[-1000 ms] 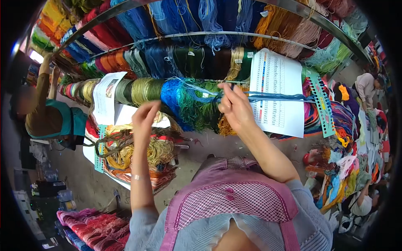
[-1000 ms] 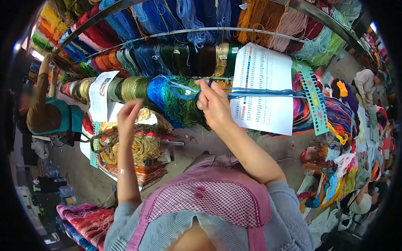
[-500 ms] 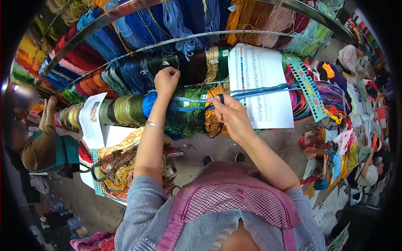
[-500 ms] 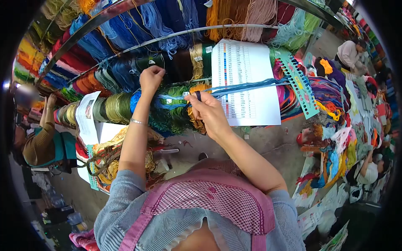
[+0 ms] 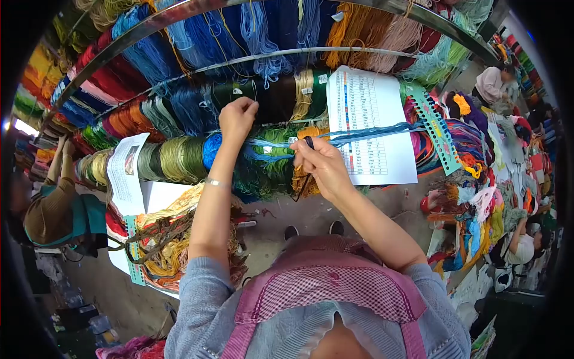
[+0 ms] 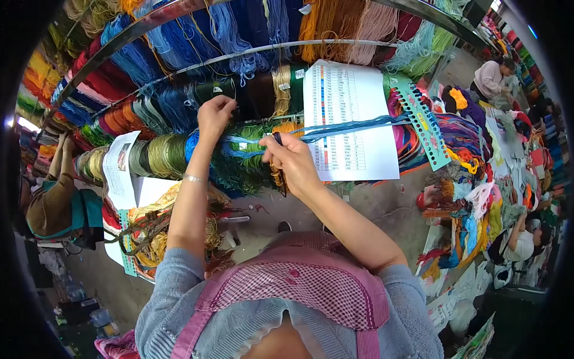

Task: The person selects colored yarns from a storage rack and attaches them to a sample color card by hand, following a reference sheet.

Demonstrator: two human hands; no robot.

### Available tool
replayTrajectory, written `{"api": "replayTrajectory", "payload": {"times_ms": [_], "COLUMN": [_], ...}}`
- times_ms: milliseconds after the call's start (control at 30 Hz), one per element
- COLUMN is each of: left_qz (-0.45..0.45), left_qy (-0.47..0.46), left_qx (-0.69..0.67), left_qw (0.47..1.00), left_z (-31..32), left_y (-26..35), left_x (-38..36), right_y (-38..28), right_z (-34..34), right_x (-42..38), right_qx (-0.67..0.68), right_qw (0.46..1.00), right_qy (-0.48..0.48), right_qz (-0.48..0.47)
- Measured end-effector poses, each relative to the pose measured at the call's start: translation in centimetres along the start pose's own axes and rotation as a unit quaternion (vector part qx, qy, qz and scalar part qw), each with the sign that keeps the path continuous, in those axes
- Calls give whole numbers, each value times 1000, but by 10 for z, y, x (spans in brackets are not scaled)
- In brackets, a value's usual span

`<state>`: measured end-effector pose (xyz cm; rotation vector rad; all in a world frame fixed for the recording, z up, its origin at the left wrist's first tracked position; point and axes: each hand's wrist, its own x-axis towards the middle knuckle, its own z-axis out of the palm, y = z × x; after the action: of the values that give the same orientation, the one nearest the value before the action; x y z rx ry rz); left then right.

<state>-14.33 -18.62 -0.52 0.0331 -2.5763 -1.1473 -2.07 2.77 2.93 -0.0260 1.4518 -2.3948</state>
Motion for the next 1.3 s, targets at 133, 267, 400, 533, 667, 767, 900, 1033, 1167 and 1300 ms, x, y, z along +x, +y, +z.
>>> {"api": "replayTrajectory", "payload": {"times_ms": [133,267,400,533,667,767,900,1033,1167,1300], "left_qz": [132,207,102,-77,-94,-85,-60,-22,-150,-248], "left_qy": [-138,-265,-348,-304,-218,-210,-290,-392,-426,-406], "left_qx": [-101,-144,-190,-274,-311,-300,-352,-363,-466,-509], "left_qw": [976,931,912,909,920,927,888,845,761,718], "left_z": [-70,-74,-61,-64,-60,-38,22,99,168,210], "left_y": [82,114,99,87,88,126,193,259,287,291], "left_x": [-91,-171,-176,-166,-144,-133,-127,-126,-115,-103], "right_y": [8,-6,-43,-109,-132,-165,-219,-241,-212,-189], "right_z": [2,14,-6,-99,-306,-417,-372,-345,-333,-287], "right_x": [3,-8,-68,-183,-341,-465,-392,-295,-185,-115], "right_qx": [-1,165,199,-166,-326,-698,-421,-485,-591,-423], "right_qw": [998,981,970,977,808,402,628,670,681,878], "right_qy": [47,-54,-122,114,479,589,593,528,305,158], "right_qz": [-30,83,71,78,103,63,-276,-192,-308,-158]}}
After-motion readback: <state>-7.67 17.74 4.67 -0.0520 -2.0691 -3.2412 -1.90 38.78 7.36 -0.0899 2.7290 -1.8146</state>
